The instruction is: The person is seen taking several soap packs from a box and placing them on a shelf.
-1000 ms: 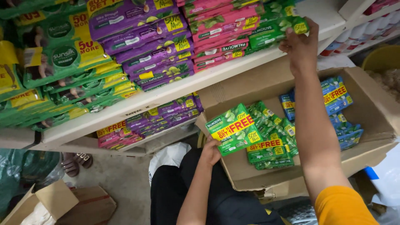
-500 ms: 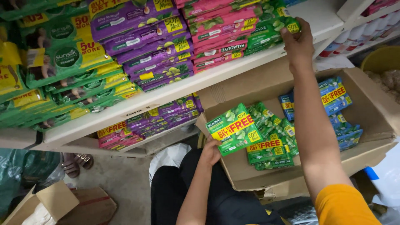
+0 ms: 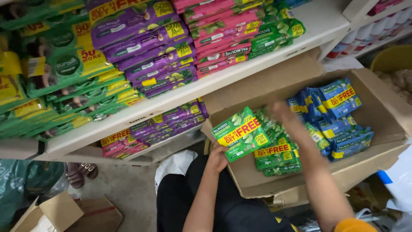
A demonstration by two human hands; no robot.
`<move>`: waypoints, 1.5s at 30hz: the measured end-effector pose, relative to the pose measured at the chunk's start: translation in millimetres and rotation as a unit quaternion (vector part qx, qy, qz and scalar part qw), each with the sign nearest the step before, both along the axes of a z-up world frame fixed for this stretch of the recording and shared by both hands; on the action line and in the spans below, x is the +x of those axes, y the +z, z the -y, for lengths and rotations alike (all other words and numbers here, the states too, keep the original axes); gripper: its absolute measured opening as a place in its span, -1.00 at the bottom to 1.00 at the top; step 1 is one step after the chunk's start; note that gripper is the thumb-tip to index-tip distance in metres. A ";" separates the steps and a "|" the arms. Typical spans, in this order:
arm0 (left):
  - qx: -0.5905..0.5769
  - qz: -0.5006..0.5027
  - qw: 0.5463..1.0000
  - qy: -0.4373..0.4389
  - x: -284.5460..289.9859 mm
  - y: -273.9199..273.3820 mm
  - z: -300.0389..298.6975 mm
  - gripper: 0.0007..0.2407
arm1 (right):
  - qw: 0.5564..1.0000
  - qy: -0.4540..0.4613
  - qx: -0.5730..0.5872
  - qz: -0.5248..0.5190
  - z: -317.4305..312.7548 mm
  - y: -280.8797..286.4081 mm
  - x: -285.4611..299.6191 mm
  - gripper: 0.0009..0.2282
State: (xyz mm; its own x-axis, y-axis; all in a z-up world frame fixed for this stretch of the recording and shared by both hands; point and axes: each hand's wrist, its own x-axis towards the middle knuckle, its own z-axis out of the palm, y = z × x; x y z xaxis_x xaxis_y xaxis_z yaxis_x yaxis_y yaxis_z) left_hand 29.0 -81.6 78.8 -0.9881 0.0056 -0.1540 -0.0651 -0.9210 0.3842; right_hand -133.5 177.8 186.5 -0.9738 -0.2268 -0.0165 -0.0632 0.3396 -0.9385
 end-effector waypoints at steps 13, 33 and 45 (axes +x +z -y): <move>-0.097 -0.040 0.994 -0.040 -0.8 -5.5 -3.4 -0.51 | 0.978 -0.041 -0.164 0.121 15.0 10.8 101.0 -0.52; -0.074 -0.062 0.994 -0.048 2.0 20.2 -2.1 -0.56 | 0.874 0.049 -0.477 -0.079 -8.0 178.3 -78.0 -0.56; -0.067 -0.072 0.994 -0.052 -0.1 21.3 -2.5 -0.56 | 0.960 -0.006 -0.232 -0.155 10.2 177.5 -150.8 -0.59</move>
